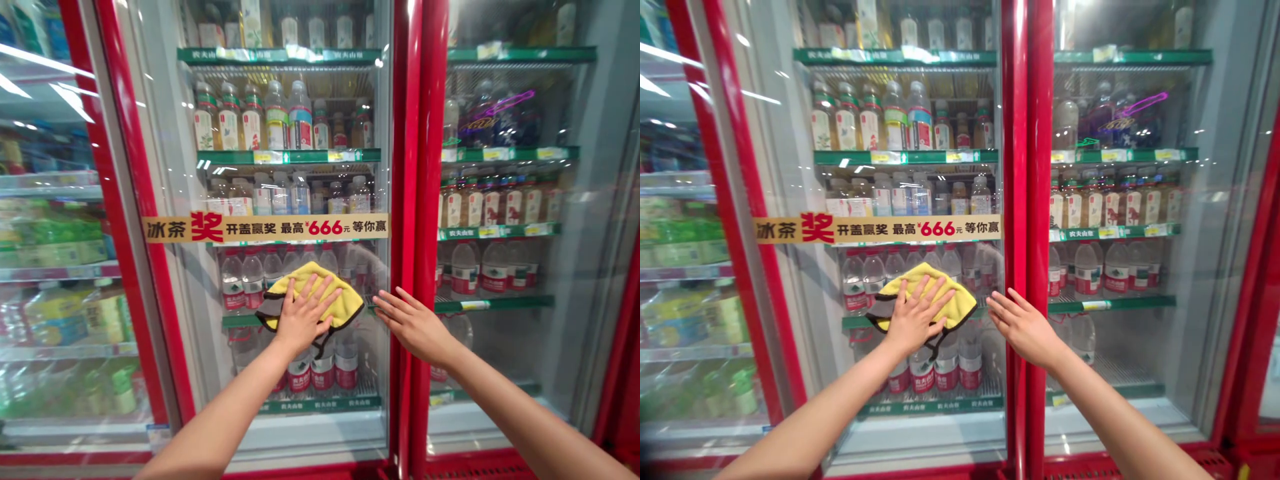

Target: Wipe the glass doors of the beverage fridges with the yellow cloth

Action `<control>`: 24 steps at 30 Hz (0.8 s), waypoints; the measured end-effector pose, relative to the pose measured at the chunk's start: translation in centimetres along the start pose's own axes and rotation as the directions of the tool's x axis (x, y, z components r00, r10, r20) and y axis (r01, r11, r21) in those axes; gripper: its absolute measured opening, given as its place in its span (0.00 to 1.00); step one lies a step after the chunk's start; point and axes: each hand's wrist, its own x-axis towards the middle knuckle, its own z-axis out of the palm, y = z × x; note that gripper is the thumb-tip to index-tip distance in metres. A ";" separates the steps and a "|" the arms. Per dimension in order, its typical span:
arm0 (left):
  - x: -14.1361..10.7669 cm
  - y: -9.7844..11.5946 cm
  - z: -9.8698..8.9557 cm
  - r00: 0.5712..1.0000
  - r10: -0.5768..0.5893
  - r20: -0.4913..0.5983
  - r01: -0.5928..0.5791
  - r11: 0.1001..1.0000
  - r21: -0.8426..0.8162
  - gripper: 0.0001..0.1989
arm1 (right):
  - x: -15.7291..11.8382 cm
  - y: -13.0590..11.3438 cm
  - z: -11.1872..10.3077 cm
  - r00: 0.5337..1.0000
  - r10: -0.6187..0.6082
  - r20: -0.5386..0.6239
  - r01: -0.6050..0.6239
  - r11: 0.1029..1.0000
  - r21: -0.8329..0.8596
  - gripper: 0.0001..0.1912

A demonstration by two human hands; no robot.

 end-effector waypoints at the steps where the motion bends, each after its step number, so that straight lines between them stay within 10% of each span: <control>1: 1.3 0.4 -0.1 0.997 -0.076 -0.014 0.076 0.997 0.001 0.37 | 0.1 0.3 -0.4 1.000 0.016 -0.018 -0.016 1.000 -0.002 0.18; 6: 6.2 3.7 0.4 0.973 -0.225 -0.049 0.224 0.974 -0.033 0.39 | 1.3 0.4 -2.2 0.985 0.089 -0.148 -0.088 0.996 0.010 0.23; 13: 1.7 3.3 2.0 0.972 0.228 0.050 -0.227 0.974 -0.020 0.34 | 2.7 -1.9 -1.2 0.996 0.047 -0.082 -0.036 0.992 0.125 0.17; 20: 7.4 4.6 1.5 1.000 0.003 0.029 -0.001 0.998 -0.056 0.39 | 4.7 0.1 -0.3 0.949 0.316 0.011 -0.315 0.942 0.114 0.26; 24: 6.1 6.1 2.4 0.999 0.031 -0.010 -0.031 0.999 -0.041 0.41 | 3.6 -2.0 0.9 0.900 0.433 0.045 -0.435 0.893 0.114 0.31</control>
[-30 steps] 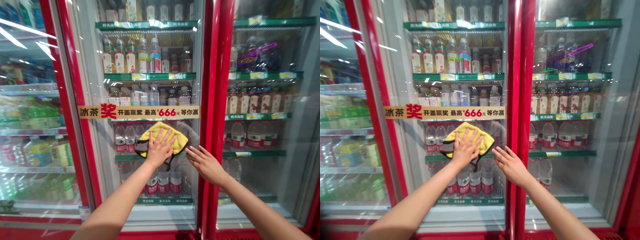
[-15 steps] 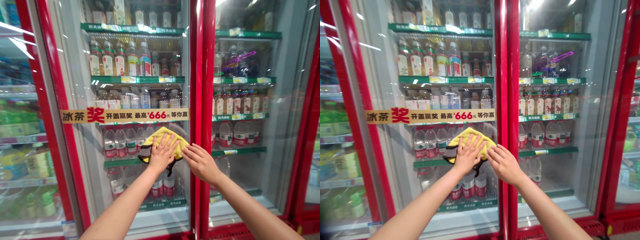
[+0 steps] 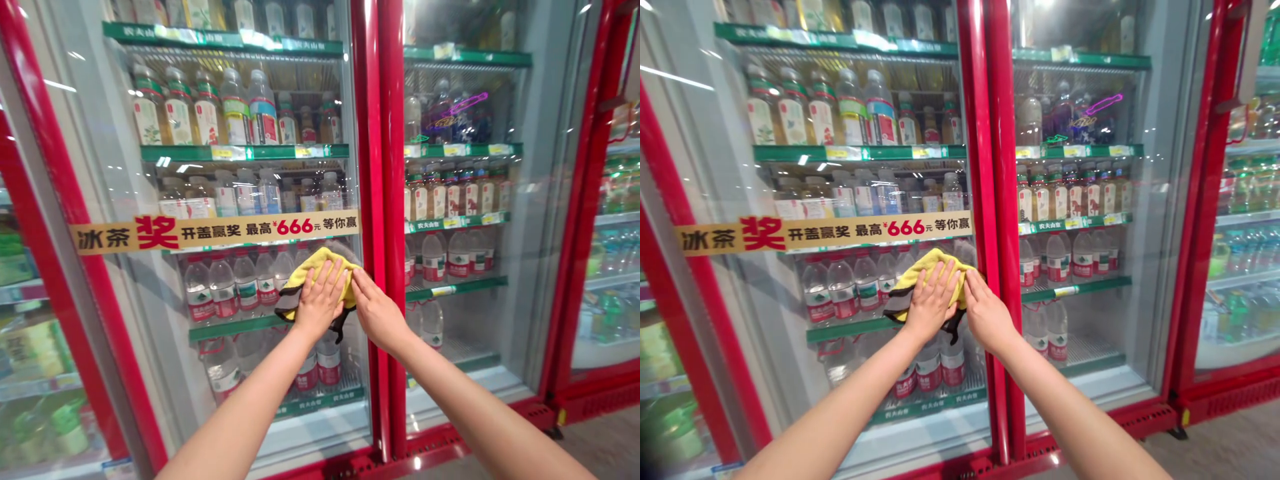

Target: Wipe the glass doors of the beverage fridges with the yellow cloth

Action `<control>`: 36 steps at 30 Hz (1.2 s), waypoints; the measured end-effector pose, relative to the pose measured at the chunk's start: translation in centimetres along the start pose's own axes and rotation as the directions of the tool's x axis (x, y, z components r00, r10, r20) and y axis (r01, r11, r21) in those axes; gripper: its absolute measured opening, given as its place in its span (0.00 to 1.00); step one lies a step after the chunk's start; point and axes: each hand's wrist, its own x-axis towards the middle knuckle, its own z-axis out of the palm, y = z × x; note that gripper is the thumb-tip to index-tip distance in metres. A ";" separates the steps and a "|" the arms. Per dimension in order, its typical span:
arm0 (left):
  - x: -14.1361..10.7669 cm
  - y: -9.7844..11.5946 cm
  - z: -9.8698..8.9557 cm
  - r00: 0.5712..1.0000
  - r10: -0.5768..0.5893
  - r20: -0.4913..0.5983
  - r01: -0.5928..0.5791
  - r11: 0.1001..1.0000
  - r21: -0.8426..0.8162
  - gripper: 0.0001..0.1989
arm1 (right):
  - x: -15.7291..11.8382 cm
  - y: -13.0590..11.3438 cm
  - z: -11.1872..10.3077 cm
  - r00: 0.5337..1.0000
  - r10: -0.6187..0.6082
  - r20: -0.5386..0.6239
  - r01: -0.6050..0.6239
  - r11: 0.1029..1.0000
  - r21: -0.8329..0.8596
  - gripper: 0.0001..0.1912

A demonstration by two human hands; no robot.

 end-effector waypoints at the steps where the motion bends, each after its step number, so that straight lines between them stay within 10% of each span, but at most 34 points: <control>1: -0.7 0.1 0.2 0.999 0.033 0.002 -0.033 0.999 0.011 0.41 | -0.7 -0.6 0.6 1.000 0.004 0.019 -0.004 1.000 -0.010 0.32; 5: -0.8 -0.3 -0.2 0.995 0.087 0.043 -0.089 0.995 0.049 0.42 | -1.3 -2.1 2.2 0.997 0.070 0.028 -0.069 0.997 -0.039 0.37; 14: 6.6 -1.4 -2.1 0.996 -0.056 -0.069 0.058 0.998 0.034 0.37 | 6.6 -0.7 -0.4 0.957 0.289 -0.031 -0.290 0.957 -0.023 0.34; 23: -1.1 -2.0 0.5 0.982 0.154 -0.111 -0.145 0.986 0.085 0.37 | 0.1 -0.4 2.2 0.986 -0.040 -0.163 0.006 0.978 -0.208 0.16; 30: 1.0 -1.8 0.2 0.964 0.096 -0.248 -0.107 0.994 -0.031 0.31 | 3.1 0.8 -4.3 0.947 -0.250 -0.200 0.223 0.964 -0.145 0.09; 36: 2.4 0.6 0.6 0.958 0.243 -0.154 -0.246 0.969 -0.002 0.34 | -1.6 2.2 -5.1 0.939 -0.238 -0.249 0.199 0.965 -0.173 0.13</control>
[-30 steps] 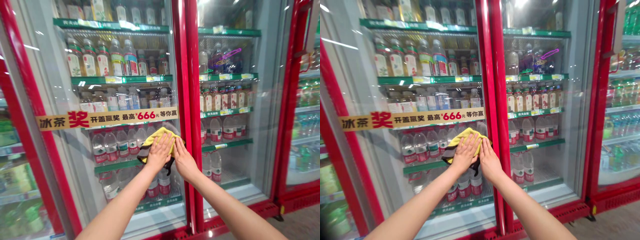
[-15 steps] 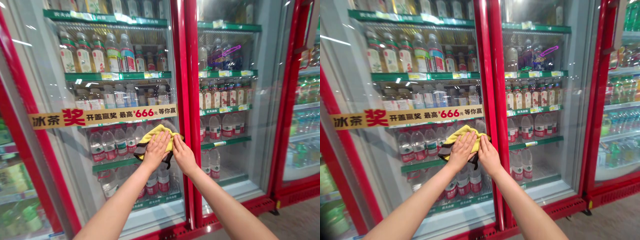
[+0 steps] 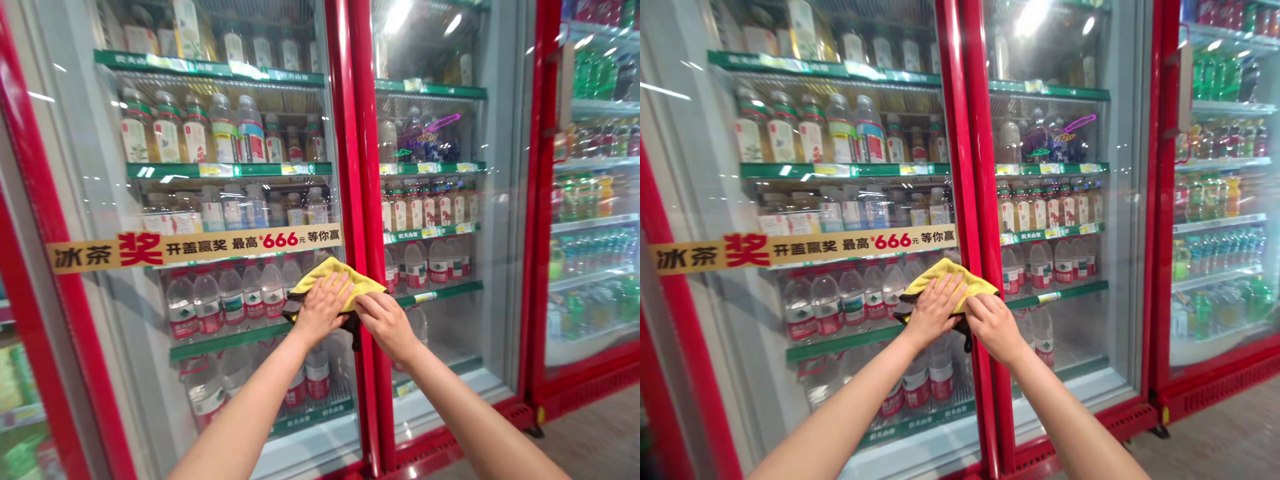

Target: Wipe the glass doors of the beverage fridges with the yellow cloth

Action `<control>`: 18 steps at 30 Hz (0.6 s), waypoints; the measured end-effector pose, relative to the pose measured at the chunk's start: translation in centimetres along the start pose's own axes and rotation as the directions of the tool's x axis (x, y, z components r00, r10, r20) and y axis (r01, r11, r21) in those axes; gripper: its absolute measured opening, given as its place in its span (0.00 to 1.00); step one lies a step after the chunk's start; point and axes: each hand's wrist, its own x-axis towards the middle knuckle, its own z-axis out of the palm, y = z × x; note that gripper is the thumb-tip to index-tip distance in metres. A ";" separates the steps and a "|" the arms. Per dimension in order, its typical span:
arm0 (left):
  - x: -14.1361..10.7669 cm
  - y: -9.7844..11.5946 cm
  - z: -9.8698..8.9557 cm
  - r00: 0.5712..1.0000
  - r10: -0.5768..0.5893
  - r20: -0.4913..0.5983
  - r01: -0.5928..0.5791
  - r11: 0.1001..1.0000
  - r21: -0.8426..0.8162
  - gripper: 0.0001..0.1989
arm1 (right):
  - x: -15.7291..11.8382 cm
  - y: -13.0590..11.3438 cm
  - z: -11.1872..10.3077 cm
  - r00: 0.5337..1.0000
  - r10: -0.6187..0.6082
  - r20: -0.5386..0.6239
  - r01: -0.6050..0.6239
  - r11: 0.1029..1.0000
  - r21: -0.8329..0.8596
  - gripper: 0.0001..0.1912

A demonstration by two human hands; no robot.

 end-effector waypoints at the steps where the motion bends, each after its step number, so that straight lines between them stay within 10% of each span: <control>1: 0.0 0.2 0.2 1.000 0.004 0.027 -0.005 1.000 0.025 0.35 | -1.2 -0.1 0.6 0.999 0.041 0.025 -0.040 0.999 -0.021 0.15; 6: 0.9 0.0 0.4 0.997 -0.073 0.030 0.070 0.992 0.104 0.31 | -3.2 -0.8 4.6 0.971 0.183 0.154 -0.182 0.983 -0.026 0.32; 14: 8.2 -3.9 -1.5 0.961 -0.276 0.028 0.275 0.961 0.029 0.34 | 6.3 3.8 5.1 0.934 0.331 0.135 -0.338 0.940 0.035 0.30; 18: 6.7 -2.5 -0.7 0.959 -0.283 0.012 0.282 0.959 0.027 0.37 | 5.4 2.9 5.4 0.937 0.337 0.095 -0.341 0.939 0.030 0.31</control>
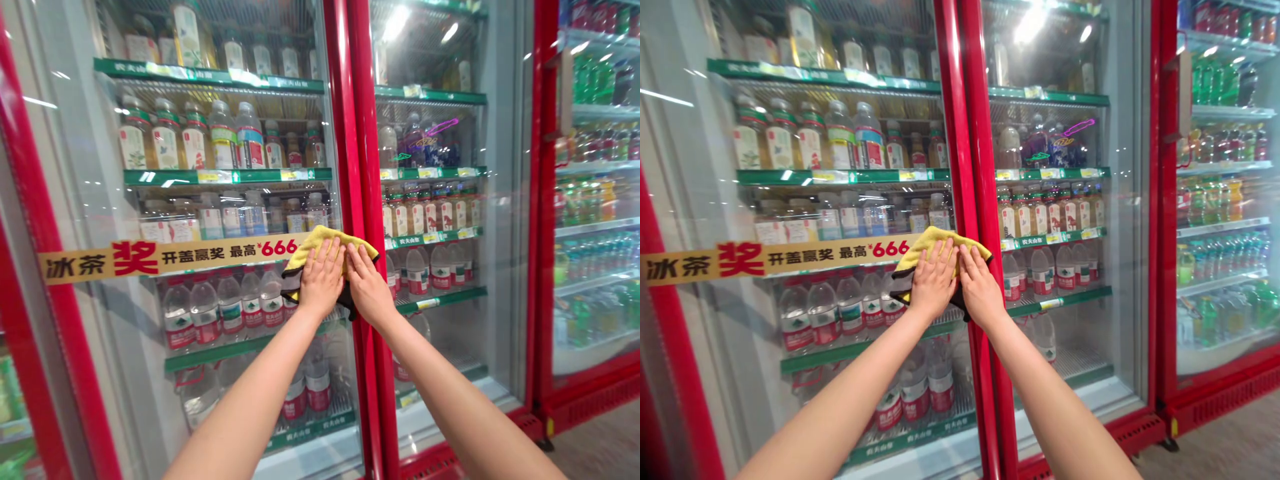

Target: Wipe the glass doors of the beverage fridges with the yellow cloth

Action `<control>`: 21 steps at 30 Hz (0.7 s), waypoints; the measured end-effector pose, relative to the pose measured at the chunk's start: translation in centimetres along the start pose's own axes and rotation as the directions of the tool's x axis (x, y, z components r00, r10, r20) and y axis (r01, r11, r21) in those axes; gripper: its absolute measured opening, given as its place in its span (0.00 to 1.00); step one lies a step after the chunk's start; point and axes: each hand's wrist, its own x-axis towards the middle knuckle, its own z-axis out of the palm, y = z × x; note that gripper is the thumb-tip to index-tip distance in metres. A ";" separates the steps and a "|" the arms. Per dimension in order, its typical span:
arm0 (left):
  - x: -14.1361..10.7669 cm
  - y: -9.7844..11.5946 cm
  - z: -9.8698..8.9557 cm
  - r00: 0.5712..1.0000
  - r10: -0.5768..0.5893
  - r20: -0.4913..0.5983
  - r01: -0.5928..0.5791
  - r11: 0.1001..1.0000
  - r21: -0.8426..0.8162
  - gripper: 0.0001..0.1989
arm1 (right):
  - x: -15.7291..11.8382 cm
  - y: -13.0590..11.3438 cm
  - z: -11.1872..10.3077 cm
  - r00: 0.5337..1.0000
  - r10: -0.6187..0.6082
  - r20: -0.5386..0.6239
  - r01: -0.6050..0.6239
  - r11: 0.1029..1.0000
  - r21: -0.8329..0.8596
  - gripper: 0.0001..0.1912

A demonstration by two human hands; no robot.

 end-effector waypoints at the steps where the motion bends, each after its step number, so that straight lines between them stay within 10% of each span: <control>1: -1.3 0.3 0.4 1.000 0.022 0.008 -0.022 1.000 0.003 0.38 | -1.3 -0.3 0.2 1.000 -0.016 0.001 0.016 1.000 -0.009 0.31; 6: -5.5 0.6 0.9 0.977 0.204 0.059 -0.205 0.979 0.013 0.39 | -6.2 -0.6 0.6 0.991 -0.125 0.040 0.126 0.992 -0.031 0.31; 13: -0.6 -1.0 -1.2 0.997 0.053 0.054 -0.053 0.999 0.005 0.41 | -0.1 0.2 -0.1 1.000 -0.005 -0.019 0.005 1.000 0.024 0.31; 21: -5.7 -0.6 0.1 0.979 0.195 0.061 -0.198 0.979 0.056 0.34 | -4.6 -0.3 -0.1 0.991 -0.118 0.061 0.119 0.993 -0.020 0.30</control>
